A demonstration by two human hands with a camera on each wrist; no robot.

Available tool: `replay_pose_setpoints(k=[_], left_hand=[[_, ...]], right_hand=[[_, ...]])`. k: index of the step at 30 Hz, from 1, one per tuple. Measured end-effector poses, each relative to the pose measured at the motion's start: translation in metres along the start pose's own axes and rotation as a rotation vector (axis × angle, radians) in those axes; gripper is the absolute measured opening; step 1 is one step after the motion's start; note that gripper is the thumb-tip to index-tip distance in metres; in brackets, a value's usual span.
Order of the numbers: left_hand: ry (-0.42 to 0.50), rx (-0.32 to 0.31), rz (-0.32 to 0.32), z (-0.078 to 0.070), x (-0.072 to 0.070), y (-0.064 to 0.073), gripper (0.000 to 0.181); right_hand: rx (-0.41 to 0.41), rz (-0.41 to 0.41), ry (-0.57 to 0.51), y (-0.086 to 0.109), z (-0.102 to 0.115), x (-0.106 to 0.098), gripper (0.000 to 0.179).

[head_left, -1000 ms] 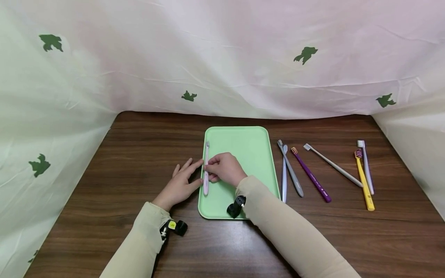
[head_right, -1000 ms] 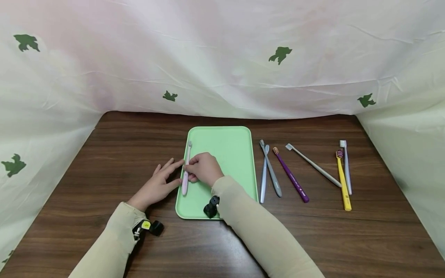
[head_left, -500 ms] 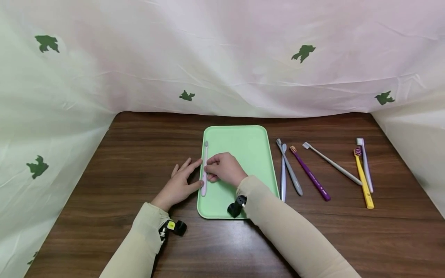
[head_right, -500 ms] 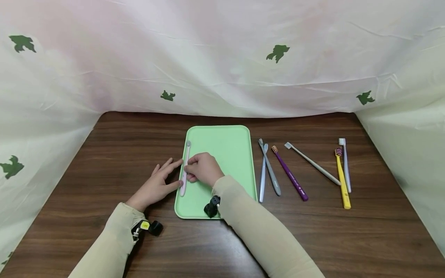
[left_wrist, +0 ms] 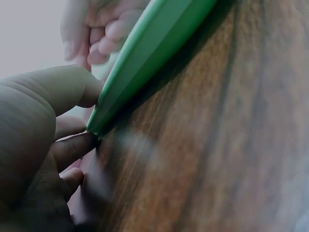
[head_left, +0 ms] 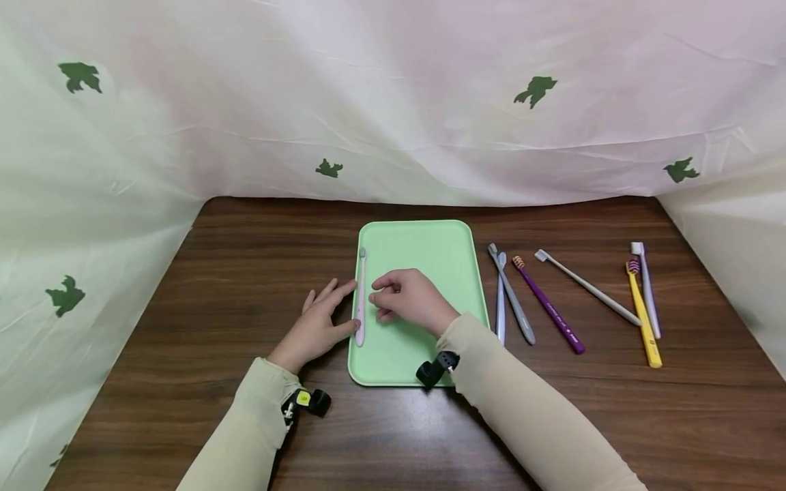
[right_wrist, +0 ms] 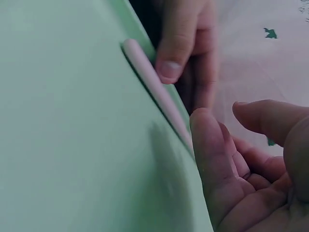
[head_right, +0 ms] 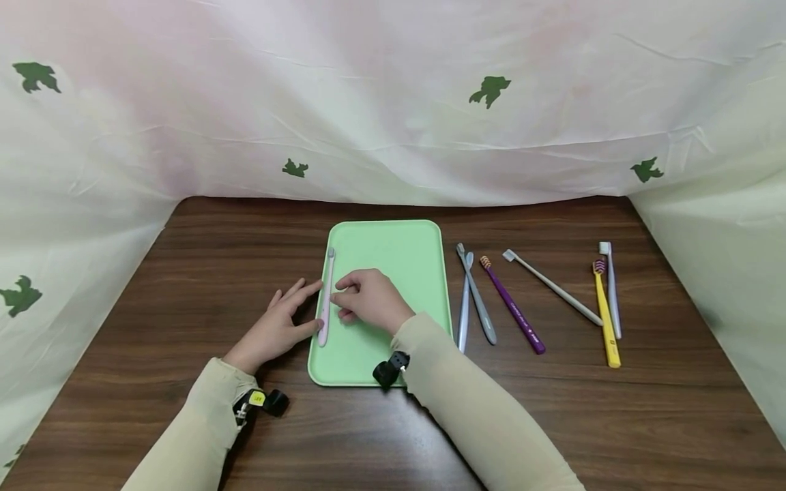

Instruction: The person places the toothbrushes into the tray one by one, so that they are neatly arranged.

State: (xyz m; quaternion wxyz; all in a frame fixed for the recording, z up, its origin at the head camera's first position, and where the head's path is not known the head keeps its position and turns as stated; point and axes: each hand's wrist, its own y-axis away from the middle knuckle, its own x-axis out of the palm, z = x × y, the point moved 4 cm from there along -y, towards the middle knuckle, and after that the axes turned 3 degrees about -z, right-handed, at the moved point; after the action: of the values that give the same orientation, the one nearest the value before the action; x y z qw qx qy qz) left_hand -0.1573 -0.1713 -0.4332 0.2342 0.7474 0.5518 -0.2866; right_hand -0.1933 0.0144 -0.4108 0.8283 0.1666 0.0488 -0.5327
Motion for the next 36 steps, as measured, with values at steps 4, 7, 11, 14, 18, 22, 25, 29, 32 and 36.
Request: replay_pose_setpoints(k=[4, 7, 11, 14, 18, 22, 25, 29, 32, 36], left_hand=[[-0.010, -0.019, -0.002, 0.000, 0.000, -0.001, 0.069], [-0.012, -0.026, -0.001, 0.000, 0.001, -0.001, 0.070], [-0.010, -0.039, 0.000, 0.002, 0.001, -0.001, 0.071], [-0.010, -0.046, -0.001, 0.003, 0.001, 0.000, 0.071], [-0.009, -0.050, -0.001, 0.003, 0.002, 0.000, 0.071], [-0.006, -0.058, -0.001, 0.004, 0.002, 0.000, 0.071], [-0.003, -0.056, -0.001, 0.004, 0.002, 0.000, 0.071], [-0.001, -0.041, 0.000, 0.003, 0.002, 0.000, 0.072], [-0.004, -0.034, 0.001, 0.003, 0.003, -0.001, 0.072], [-0.006, -0.029, 0.003, 0.003, 0.003, -0.002, 0.071]], right_hand=[[-0.011, -0.011, -0.053, 0.009, 0.002, -0.007, 0.034], [-0.015, -0.018, -0.080, 0.016, 0.004, -0.012, 0.034], [-0.027, -0.031, -0.093, 0.025, 0.007, -0.018, 0.034], [-0.048, -0.049, -0.096, 0.032, 0.008, -0.024, 0.034], [-0.070, -0.073, -0.096, 0.039, 0.011, -0.031, 0.033], [-0.078, -0.084, -0.075, 0.047, 0.012, -0.037, 0.033], [-0.081, -0.090, -0.050, 0.051, 0.010, -0.042, 0.033], [-0.080, -0.099, -0.028, 0.056, 0.007, -0.049, 0.032], [-0.073, -0.108, -0.014, 0.060, 0.005, -0.053, 0.032], [-0.063, -0.117, 0.005, 0.063, 0.002, -0.058, 0.033]])
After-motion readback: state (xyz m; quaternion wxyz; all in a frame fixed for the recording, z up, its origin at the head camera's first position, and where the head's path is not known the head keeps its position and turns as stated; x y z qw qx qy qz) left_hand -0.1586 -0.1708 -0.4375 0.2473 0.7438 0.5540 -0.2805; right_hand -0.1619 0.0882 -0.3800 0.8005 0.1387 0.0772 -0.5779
